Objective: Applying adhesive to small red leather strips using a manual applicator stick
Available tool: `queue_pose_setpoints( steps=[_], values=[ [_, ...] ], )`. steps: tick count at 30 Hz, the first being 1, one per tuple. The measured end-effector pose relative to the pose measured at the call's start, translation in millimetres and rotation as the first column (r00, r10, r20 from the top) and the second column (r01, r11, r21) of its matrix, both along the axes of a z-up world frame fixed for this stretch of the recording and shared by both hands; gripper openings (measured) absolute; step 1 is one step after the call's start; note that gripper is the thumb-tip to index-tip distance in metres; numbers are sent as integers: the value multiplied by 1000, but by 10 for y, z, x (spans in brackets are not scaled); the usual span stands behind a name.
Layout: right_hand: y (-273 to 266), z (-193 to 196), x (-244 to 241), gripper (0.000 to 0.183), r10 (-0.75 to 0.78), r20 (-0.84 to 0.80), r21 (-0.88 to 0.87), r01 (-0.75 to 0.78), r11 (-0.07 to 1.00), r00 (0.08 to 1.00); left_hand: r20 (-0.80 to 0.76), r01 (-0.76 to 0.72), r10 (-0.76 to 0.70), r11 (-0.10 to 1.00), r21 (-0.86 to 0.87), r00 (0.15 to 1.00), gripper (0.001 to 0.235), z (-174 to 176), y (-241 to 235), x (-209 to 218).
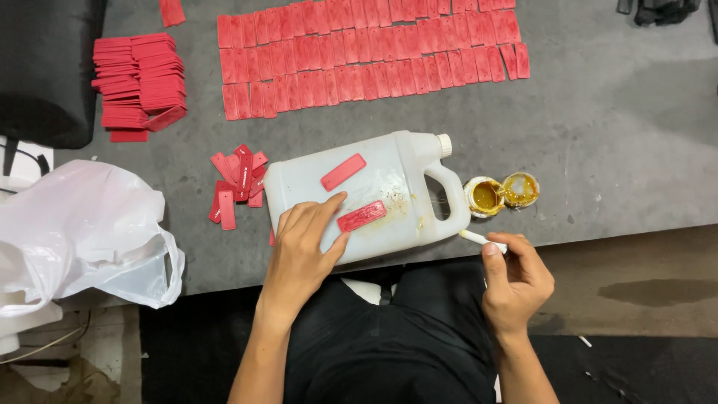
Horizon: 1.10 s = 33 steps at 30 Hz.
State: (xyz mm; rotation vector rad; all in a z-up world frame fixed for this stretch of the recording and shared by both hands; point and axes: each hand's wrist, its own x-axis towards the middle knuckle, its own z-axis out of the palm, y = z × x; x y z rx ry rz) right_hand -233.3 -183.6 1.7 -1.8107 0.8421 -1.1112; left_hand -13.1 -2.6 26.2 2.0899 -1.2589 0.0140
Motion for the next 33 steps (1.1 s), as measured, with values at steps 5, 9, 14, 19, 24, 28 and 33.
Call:
queue_pose_setpoints(
  steps=[5,9,14,19,24,28,33],
  values=[
    [-100,-26,-12,12,19,7,19,-19,1000,1000,1,23,-23,1000,20,1000,45,22,-14,-19],
    [-169,-36,-22,10,39,34,58,-41,997,999,-31,13,-13,1000,-4,999,46,50,-67,-27],
    [-307,-110,-101,11,6,13,93,-7,996,1000,-179,25,-37,997,-68,983,46,241,-195,-36],
    [-484,-186,-203,12,-46,28,167,41,985,999,-442,32,-86,991,-127,893,47,447,-544,-4],
    [-803,-282,-297,14,-128,11,271,120,955,992,-446,275,-320,947,-165,836,46,571,-1219,131],
    [-1308,-602,-312,16,-199,184,290,140,947,962,-478,405,-470,883,-239,742,52,460,-2028,346],
    [-2095,-908,-185,13,-263,228,336,177,925,938,-571,505,-572,812,-292,589,55,16,-3257,568]
  ],
)
